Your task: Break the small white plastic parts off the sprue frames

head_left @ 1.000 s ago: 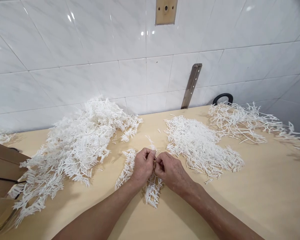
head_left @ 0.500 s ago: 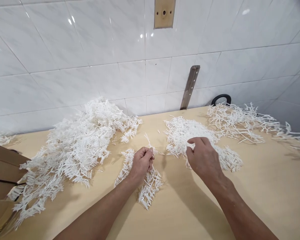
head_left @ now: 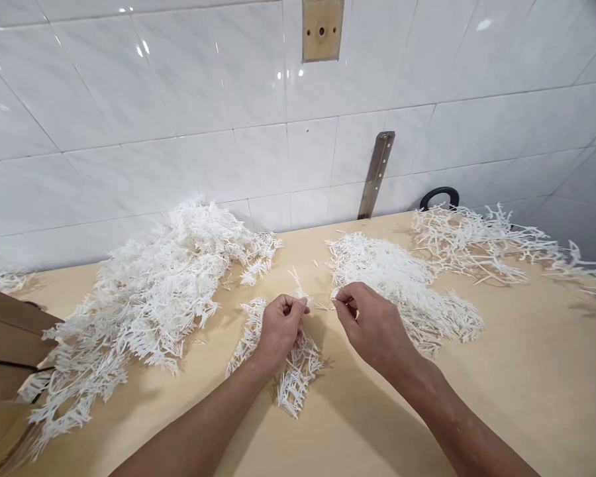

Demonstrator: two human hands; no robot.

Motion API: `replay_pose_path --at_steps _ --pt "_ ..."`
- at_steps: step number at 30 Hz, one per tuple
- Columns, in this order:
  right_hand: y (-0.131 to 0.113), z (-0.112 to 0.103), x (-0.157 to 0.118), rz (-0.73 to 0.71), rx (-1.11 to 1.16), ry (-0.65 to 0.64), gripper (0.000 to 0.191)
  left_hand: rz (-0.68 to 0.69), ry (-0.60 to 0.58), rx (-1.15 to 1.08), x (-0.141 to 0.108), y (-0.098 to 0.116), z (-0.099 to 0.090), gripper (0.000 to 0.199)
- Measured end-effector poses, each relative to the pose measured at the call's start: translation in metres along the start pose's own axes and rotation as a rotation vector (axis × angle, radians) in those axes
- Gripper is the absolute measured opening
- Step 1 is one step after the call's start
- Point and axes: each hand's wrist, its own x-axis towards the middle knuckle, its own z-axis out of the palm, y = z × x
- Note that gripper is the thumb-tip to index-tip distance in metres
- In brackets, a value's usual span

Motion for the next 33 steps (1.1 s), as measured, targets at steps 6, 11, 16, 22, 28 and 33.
replay_pose_path --at_steps 6,11,16,22,28,33 --pt "0.019 0.020 0.001 0.403 0.278 -0.289 0.029 -0.076 -0.101 -0.096 0.000 0.001 0.001 0.034" --pt "0.019 0.029 0.004 0.549 0.712 -0.432 0.030 -0.145 -0.254 -0.203 -0.001 0.007 -0.002 0.038" --pt "0.021 0.037 0.004 0.572 0.783 -0.402 0.019 -0.138 -0.253 -0.248 0.001 0.005 -0.004 0.030" --pt "0.012 0.034 0.005 0.579 0.585 -0.330 0.014 0.011 -0.235 -0.057 -0.003 0.002 -0.002 0.032" --pt "0.008 0.030 0.004 0.571 0.559 -0.362 0.015 0.140 -0.105 0.171 0.003 -0.010 -0.003 0.028" --pt "0.018 0.032 0.003 0.572 0.588 -0.417 0.022 0.169 -0.118 0.263 0.008 -0.010 -0.007 0.023"
